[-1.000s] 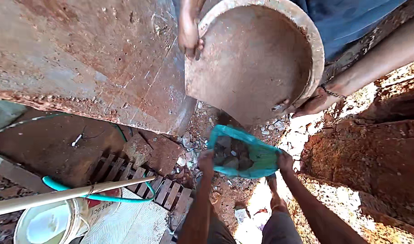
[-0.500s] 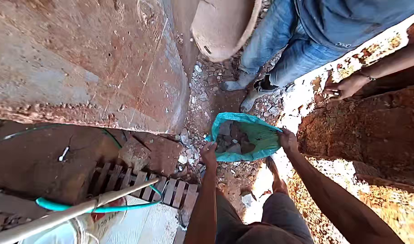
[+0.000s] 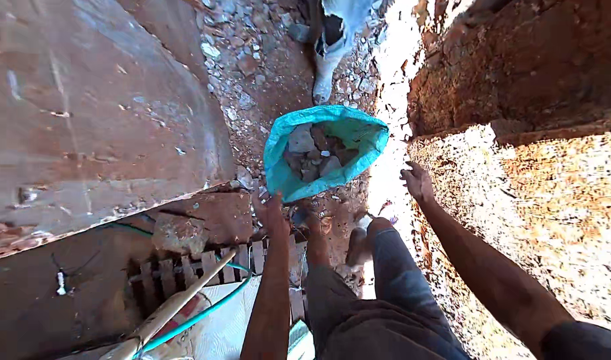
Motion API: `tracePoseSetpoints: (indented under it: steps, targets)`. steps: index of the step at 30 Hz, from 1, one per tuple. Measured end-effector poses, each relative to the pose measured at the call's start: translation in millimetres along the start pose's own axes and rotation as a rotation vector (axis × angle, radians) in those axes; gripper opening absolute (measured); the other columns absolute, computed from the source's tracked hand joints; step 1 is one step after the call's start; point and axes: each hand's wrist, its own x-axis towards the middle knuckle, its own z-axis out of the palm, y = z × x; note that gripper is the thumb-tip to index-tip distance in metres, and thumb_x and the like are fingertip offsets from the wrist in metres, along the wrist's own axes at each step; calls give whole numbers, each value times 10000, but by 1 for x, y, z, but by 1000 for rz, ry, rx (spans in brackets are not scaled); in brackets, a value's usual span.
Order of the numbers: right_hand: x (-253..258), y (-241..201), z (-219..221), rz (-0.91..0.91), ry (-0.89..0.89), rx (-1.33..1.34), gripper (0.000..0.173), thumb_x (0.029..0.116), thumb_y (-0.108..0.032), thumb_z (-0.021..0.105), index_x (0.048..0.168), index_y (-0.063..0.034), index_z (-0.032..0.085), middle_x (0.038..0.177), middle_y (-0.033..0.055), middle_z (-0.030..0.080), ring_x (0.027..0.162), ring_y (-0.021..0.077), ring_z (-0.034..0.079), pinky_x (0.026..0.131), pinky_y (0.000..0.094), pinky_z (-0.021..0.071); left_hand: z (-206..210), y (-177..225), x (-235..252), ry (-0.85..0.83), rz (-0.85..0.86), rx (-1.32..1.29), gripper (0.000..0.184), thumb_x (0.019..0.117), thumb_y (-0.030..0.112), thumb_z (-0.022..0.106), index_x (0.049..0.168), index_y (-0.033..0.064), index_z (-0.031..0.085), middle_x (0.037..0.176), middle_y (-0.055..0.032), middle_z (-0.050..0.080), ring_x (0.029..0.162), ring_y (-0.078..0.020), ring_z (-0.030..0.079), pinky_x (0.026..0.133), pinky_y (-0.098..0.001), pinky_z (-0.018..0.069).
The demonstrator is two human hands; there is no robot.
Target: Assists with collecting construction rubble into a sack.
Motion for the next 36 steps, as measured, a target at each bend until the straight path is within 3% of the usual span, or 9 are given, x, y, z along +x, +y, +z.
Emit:
tracePoseSetpoints:
  steps: [7, 15, 17, 18, 22, 26, 29, 32, 36]
  targets:
    - [-38, 183, 43, 454, -179, -306, 486, 1000, -239, 632, 1436, -32, 569, 1321, 298, 630, 1238, 485, 598, 1042, 675, 446, -22, -15, -9, -51, 183, 60, 733, 928, 43, 614, 1548, -34, 231, 1349, -207, 539, 1079, -231, 636, 910, -404, 572]
    - [43, 375, 205, 168, -351, -527, 925, 831, -221, 823, 1599, -63, 334, 1497, 307, 473, 1362, 508, 472, 1074, 668, 418, -67, -128, -10, -114, 435, 205, 644, 964, 46, 543, 1494, -36, 188, 1279, -41, 576, 1044, -128, 673, 870, -331, 601]
    - [74, 431, 249, 86, -364, -577, 1030, 789, -192, 852, 1626, -72, 265, 1561, 315, 394, 1444, 496, 387, 1153, 649, 345, -26, -150, -31, -205, 378, 391, 390, 1014, -12, 452, 1376, -89, 329, 1204, -40, 637, 1034, -98, 680, 922, -270, 569]
    - [84, 458, 269, 59, -374, -599, 1068, 763, -161, 860, 1631, -69, 246, 1591, 322, 344, 1483, 495, 330, 1191, 644, 290, 39, -157, -57, -17, 287, 432, 271, 991, -64, 455, 1248, -129, 507, 1044, -84, 686, 917, -116, 677, 883, -251, 529]
    - [117, 535, 319, -7, -330, -586, 1077, 713, 45, 799, 1627, -28, 234, 1619, 380, 224, 1524, 538, 198, 1240, 657, 156, 129, -192, -86, -80, 15, 665, 271, 1041, -10, 388, 1221, -111, 564, 1041, -78, 681, 947, -80, 651, 935, -208, 477]
    - [117, 556, 327, -64, -284, -567, 881, 860, 106, 622, 1626, 9, 198, 1580, 382, 313, 1499, 538, 273, 1247, 639, 170, 89, -220, -78, -21, 95, 613, 236, 996, -83, 417, 1212, -127, 503, 977, -65, 653, 886, -41, 639, 868, -172, 495]
    - [114, 546, 318, -139, -288, -603, 870, 853, 75, 667, 1609, 30, 239, 1509, 384, 415, 1450, 543, 357, 1229, 662, 186, 43, -231, -70, 39, 186, 527, 316, 929, -132, 477, 1243, -102, 458, 987, -29, 643, 828, -27, 640, 821, -183, 524]
    - [108, 507, 309, -191, -321, -666, 919, 815, 1, 756, 1596, 38, 273, 1489, 375, 450, 1415, 552, 404, 1224, 682, 189, -88, -259, -31, -76, 420, 398, 720, 936, 60, 603, 1526, -35, 201, 1302, -64, 604, 921, -116, 705, 782, -306, 618]
    - [81, 435, 262, -246, -412, -829, 863, 800, -163, 814, 1522, 63, 398, 1353, 342, 581, 1338, 517, 499, 1215, 652, 227, -92, -216, -41, 155, 401, 305, 841, 867, 170, 636, 1558, -10, 192, 1307, -72, 585, 858, -105, 694, 732, -311, 612]
